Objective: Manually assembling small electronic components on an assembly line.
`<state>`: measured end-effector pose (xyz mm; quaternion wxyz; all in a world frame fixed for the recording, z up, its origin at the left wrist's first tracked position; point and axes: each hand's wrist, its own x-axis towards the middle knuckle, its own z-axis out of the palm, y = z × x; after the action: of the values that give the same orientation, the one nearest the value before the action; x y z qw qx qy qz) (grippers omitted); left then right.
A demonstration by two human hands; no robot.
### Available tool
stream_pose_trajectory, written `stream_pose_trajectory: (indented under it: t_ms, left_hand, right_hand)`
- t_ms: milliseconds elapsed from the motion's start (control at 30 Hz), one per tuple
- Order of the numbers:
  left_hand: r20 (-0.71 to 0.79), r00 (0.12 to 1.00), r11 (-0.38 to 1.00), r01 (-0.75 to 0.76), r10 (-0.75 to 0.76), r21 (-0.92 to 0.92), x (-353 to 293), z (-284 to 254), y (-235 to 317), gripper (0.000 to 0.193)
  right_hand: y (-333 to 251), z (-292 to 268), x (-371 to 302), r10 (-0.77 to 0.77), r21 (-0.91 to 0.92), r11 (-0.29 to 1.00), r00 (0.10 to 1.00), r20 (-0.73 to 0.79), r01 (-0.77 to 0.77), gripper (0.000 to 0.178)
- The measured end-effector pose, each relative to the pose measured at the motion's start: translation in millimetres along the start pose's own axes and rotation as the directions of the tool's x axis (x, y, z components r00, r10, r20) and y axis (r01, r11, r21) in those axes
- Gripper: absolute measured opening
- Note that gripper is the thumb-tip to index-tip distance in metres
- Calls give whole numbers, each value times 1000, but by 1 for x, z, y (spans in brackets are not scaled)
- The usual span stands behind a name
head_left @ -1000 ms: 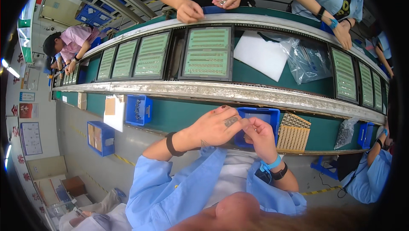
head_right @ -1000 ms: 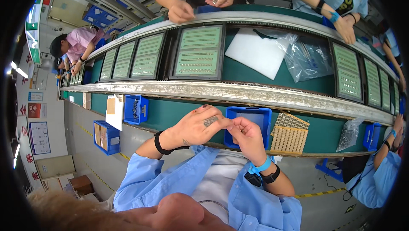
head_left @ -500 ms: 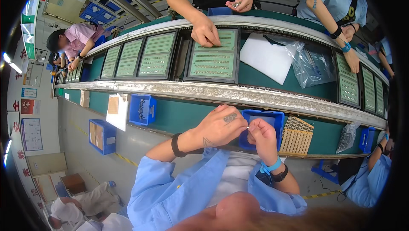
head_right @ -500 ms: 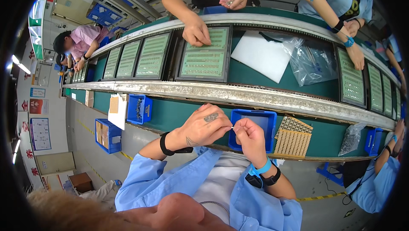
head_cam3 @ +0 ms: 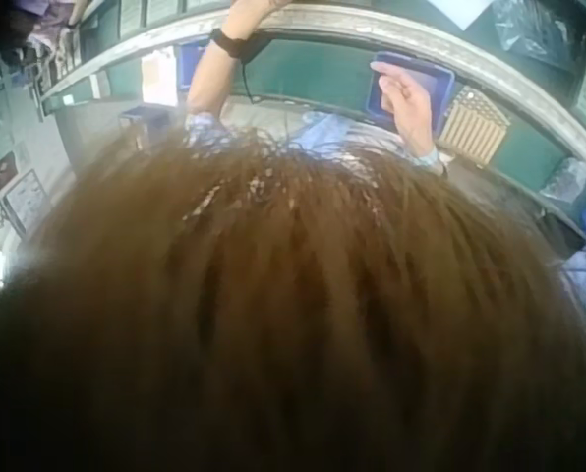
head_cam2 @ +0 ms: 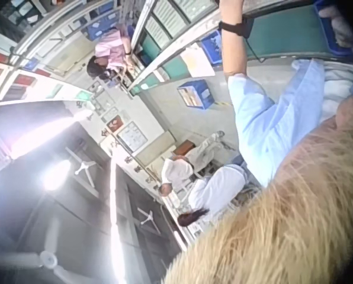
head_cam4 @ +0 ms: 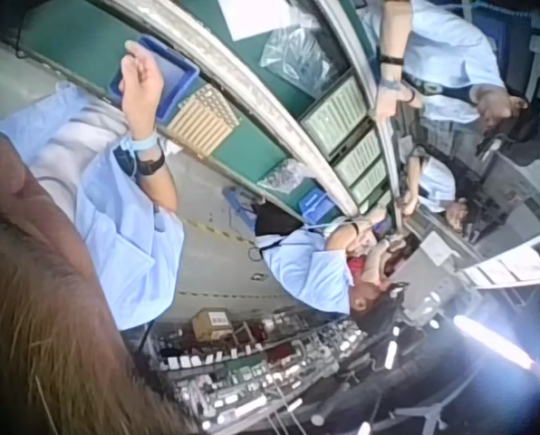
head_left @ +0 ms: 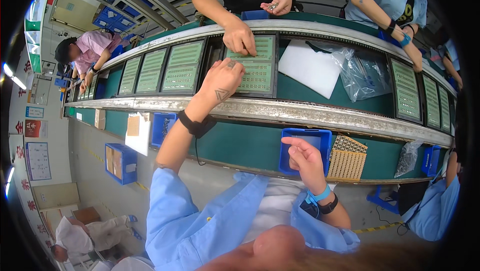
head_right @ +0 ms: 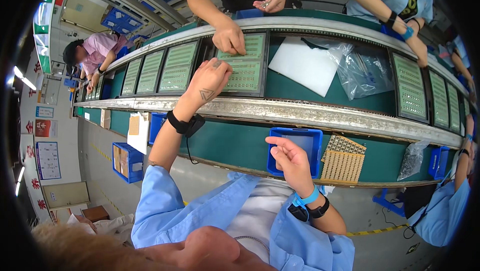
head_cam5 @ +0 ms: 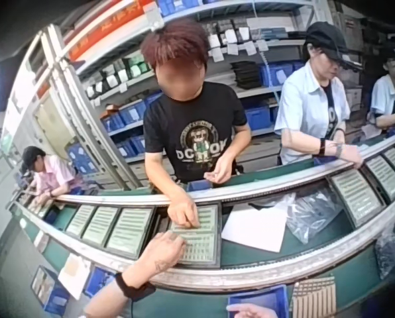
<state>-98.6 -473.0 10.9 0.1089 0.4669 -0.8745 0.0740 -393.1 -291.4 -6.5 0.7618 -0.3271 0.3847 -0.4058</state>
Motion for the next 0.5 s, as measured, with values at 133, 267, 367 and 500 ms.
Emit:
stream_pose_trajectory:
  t_ms: [133, 267, 367, 500]
  left_hand:
    - [-6, 1000, 1000, -3, 3, 14, 4, 8, -1, 9]
    - [-13, 999, 1000, -31, 31, 1, 7, 12, 2, 8]
    - [-52, 998, 999, -39, 38, -20, 8, 15, 2, 8]
    - [-43, 999, 999, -29, 28, -28, 8, 15, 1, 8]
  right_hand:
    - [-1, -1, 0, 4, -36, 999, 1000, 9, -3, 32]
    - [-1, -2, 1, 12, -24, 1000, 1000, 16, -11, 33]
    - [0, -3, 0, 15, 1, 1000, 1000, 20, -15, 33]
    - [0, -4, 2, 12, 3, 1000, 1000, 25, -12, 33]
